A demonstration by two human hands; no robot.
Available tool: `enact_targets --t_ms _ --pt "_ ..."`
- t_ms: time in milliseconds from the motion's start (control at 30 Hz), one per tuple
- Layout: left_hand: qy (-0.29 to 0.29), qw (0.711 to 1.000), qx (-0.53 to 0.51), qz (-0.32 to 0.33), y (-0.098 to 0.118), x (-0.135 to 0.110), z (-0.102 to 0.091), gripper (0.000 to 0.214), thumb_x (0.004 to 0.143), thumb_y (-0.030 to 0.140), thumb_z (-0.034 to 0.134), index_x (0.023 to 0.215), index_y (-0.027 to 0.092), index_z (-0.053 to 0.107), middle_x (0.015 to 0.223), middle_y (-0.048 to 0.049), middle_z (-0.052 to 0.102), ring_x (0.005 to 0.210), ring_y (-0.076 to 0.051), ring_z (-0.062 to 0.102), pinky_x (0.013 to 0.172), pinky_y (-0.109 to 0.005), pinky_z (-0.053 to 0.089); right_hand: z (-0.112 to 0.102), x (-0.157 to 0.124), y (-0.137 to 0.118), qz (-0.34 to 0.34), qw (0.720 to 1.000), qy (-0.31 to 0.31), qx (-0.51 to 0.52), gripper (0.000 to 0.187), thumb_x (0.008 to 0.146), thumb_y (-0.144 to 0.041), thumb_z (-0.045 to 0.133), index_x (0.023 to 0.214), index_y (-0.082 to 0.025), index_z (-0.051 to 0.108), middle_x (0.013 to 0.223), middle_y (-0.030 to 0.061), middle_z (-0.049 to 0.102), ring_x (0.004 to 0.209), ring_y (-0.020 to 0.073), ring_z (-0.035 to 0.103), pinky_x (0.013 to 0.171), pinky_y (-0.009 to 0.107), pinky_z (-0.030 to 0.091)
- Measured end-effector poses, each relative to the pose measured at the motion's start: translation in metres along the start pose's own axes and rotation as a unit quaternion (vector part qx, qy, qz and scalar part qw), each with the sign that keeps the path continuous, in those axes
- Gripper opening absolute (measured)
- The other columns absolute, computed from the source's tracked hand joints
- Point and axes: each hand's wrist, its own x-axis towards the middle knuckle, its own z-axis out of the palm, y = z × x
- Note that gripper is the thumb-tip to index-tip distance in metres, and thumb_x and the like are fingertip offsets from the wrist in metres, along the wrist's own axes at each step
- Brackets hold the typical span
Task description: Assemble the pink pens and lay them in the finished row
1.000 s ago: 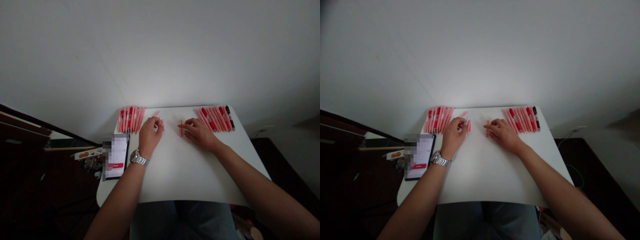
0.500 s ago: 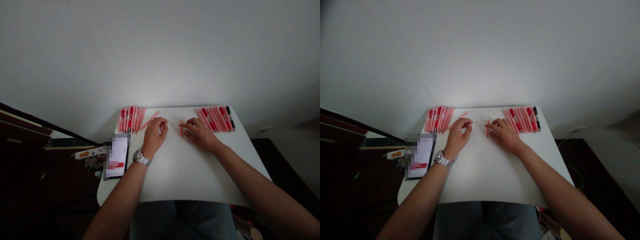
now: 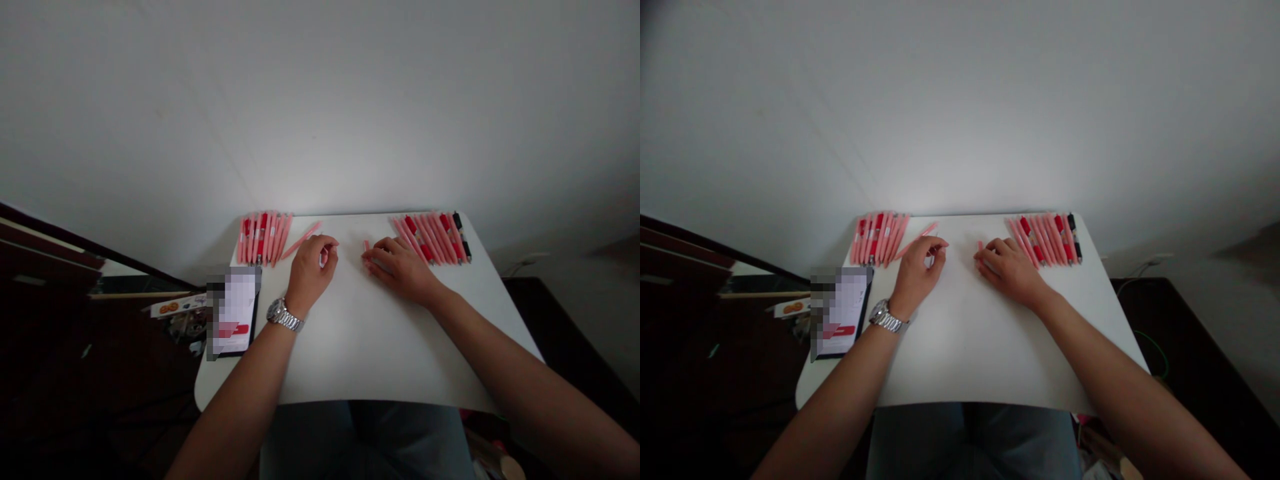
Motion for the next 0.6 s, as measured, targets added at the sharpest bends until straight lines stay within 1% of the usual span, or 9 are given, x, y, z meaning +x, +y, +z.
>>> enact_targets --t_ms 133,467,600 --pt "0.005 1.000 -0.004 0.012 -0.0018 -0.0006 0.0015 0.013 0.095 0.015 0.054 0.104 0.020 0.062 0.094 -0.0034 0.067 0.087 -0.018 0.062 0.084 -0.034 0.052 -0.0009 -0.0002 0.0013 0.020 0.999 0.004 -0.025 0.021 0.101 -0.034 0.054 0.109 -0.022 0.069 0.107 0.0114 0.065 0.098 0.0275 0.057 0.087 0.043 0.049" --pt "-0.007 1.000 -0.007 0.013 0.0006 -0.0025 0.0015 0.014 0.096 0.014 0.054 0.106 0.020 0.062 0.095 -0.0041 0.067 0.088 -0.018 0.062 0.084 -0.035 0.051 -0.0015 0.0007 0.0021 0.048 0.997 0.005 -0.059 0.018 0.101 -0.028 0.054 0.107 -0.021 0.069 0.104 0.0117 0.064 0.096 0.0266 0.059 0.083 0.039 0.048" --pt "-0.008 1.000 -0.003 0.013 0.0015 -0.0023 0.0013 0.014 0.095 0.014 0.054 0.105 0.020 0.062 0.093 -0.0034 0.067 0.086 -0.018 0.061 0.083 -0.034 0.050 -0.0014 0.0011 0.0009 0.059 0.996 0.007 -0.071 0.019 0.101 -0.027 0.052 0.112 -0.021 0.067 0.102 0.0118 0.063 0.095 0.0274 0.060 0.083 0.040 0.049"
